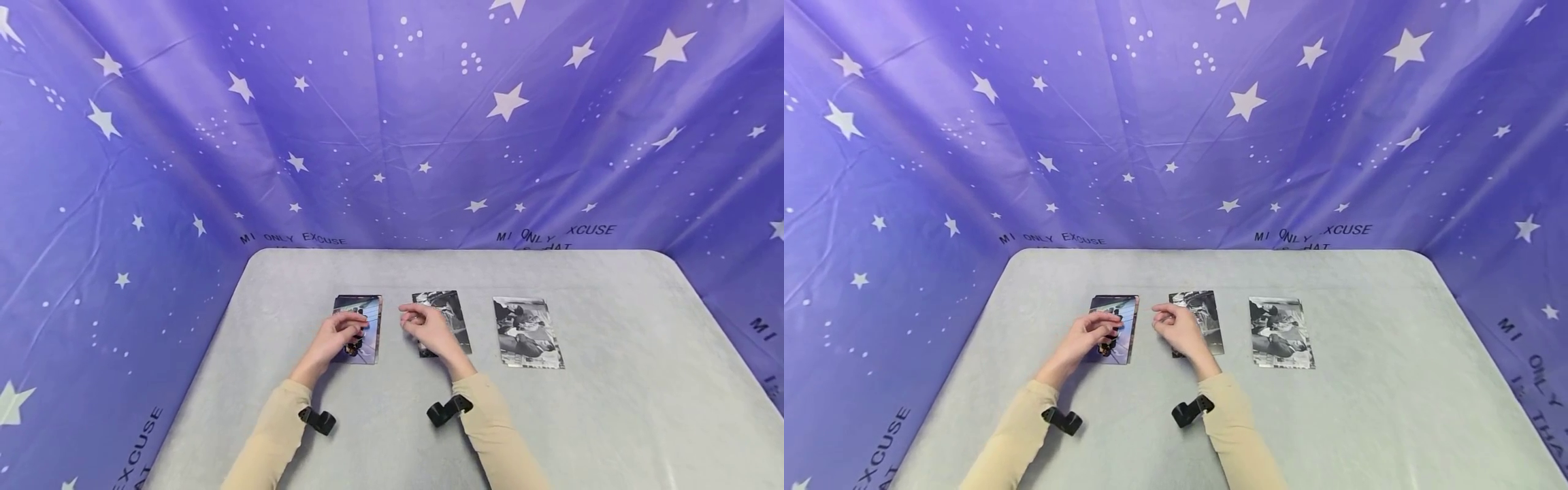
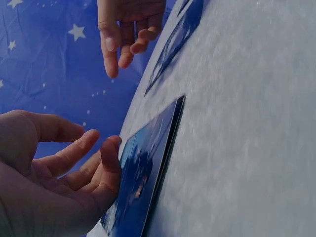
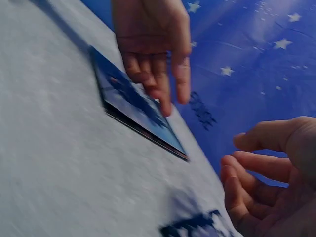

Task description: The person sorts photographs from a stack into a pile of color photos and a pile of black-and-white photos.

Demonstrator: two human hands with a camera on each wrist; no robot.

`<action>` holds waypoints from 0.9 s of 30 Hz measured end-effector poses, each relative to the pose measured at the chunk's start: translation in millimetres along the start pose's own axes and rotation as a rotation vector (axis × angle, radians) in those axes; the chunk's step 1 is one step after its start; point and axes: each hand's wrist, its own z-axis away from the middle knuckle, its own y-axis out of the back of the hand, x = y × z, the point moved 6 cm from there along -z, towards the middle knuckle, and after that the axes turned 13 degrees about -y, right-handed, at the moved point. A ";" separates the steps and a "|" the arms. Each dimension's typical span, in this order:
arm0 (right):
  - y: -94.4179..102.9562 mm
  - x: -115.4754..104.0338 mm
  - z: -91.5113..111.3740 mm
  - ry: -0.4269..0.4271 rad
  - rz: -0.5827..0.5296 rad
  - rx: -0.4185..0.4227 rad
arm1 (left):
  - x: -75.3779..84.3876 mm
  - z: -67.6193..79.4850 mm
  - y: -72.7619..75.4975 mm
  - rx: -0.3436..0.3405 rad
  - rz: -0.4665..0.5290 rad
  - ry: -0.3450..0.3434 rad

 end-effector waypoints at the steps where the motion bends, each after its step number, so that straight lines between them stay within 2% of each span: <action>1: 4.8 0.0 0.5 0.000 0.016 0.006 | -0.3 -1.1 -4.1 -0.020 -0.002 -0.003; 5: 26.0 1.3 4.6 0.015 0.051 0.020 | -2.6 -4.1 -20.5 -0.060 0.017 0.003; 9: 49.3 6.4 10.0 0.037 0.086 0.021 | -6.1 -4.2 -40.9 -0.064 0.062 0.011; 14: 79.6 20.0 14.5 -0.009 0.145 0.089 | -11.8 -1.6 -70.5 -0.080 0.142 0.038; 17: 92.4 28.6 17.6 -0.043 0.204 0.141 | -12.1 -1.7 -81.5 -0.064 0.188 0.049; 21: 98.5 38.4 22.5 -0.088 0.279 0.173 | -10.2 -5.1 -88.4 -0.030 0.219 0.060; 27: 93.4 44.8 29.8 -0.129 0.271 0.171 | -8.1 -9.9 -96.9 -0.030 0.258 0.074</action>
